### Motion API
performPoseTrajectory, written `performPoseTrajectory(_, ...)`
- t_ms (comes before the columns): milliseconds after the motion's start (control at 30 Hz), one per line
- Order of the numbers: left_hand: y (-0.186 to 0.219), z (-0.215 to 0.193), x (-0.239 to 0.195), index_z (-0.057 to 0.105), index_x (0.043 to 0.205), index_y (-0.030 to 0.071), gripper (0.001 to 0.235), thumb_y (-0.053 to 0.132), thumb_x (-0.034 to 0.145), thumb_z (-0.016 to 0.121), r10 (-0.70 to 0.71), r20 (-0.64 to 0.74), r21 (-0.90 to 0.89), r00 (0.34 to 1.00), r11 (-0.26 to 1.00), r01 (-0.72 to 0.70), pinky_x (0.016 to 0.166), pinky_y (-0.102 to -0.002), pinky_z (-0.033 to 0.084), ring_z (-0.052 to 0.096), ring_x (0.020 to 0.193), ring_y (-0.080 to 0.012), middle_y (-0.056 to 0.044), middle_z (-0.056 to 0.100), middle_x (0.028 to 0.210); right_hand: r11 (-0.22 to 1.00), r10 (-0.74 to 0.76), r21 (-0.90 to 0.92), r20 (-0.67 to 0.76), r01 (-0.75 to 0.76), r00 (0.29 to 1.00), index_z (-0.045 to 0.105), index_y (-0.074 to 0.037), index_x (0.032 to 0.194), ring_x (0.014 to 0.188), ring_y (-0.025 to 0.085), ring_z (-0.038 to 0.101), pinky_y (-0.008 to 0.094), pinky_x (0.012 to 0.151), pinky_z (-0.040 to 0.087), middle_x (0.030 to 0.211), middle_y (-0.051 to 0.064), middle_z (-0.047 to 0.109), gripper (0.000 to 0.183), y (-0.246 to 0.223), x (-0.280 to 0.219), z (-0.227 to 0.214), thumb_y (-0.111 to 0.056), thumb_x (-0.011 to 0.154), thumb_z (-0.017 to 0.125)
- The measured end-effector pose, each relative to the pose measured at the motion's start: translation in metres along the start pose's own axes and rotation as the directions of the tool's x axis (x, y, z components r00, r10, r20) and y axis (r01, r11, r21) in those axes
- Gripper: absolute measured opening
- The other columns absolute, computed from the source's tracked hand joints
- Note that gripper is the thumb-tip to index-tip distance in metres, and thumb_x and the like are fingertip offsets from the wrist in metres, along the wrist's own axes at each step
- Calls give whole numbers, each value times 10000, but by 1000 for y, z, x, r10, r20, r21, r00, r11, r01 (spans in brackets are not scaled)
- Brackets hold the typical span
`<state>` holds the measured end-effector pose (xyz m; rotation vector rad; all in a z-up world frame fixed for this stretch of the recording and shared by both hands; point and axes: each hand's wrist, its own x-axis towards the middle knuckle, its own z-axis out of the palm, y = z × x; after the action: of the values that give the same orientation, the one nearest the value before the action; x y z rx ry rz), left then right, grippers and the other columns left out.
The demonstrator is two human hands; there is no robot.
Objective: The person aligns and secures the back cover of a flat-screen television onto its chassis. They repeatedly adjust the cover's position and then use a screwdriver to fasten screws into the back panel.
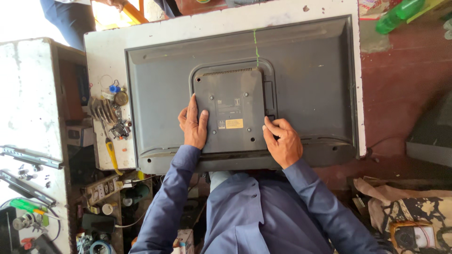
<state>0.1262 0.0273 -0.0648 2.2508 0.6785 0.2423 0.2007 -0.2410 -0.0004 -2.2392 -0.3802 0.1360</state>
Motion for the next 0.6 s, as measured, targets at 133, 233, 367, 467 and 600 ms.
performPoseTrajectory(133,-1,-2,1,424,1575,129,592,340,1042,571,79,-50,-1,996,997,-80,1189,-477,299,441,1334,-343,-116,533,1541,995,6,100,36,-9,999,755,-75,1197,875,286,697,370,756,546,1014,120,712,287,-4,6,-9,-218,949,725)
performPoseTrajectory(233,-4,-1,-4,456,1543,77,555,326,1063,586,140,-64,3,988,990,-140,1203,-474,329,451,1364,-367,-139,485,1595,992,-93,91,93,85,991,746,-41,1176,935,307,695,381,809,552,1059,134,709,305,0,-1,-29,-239,945,736)
performPoseTrajectory(367,4,-22,-18,464,1500,13,702,388,974,741,173,4,80,985,982,-172,1165,-489,362,422,1374,-424,-235,426,1556,972,-183,-107,221,211,958,760,-14,1065,1004,337,653,419,867,525,1063,143,699,420,-2,-20,-49,-364,838,805)
performPoseTrajectory(467,17,-48,-36,416,1447,-65,1003,478,754,897,125,191,58,974,989,-138,1090,-487,418,439,1315,-445,-295,400,1443,938,-212,-224,237,266,948,757,-9,1115,1039,327,627,442,926,493,1071,118,692,488,-6,-28,-45,-421,856,800)
performPoseTrajectory(600,31,-79,-47,416,1515,-81,1177,461,607,934,123,399,57,909,986,-158,1040,-462,478,528,1255,-431,-265,461,1393,925,-224,-259,225,279,948,752,-9,1157,1007,331,617,458,869,472,1025,108,673,511,-10,-28,-33,-413,845,787)
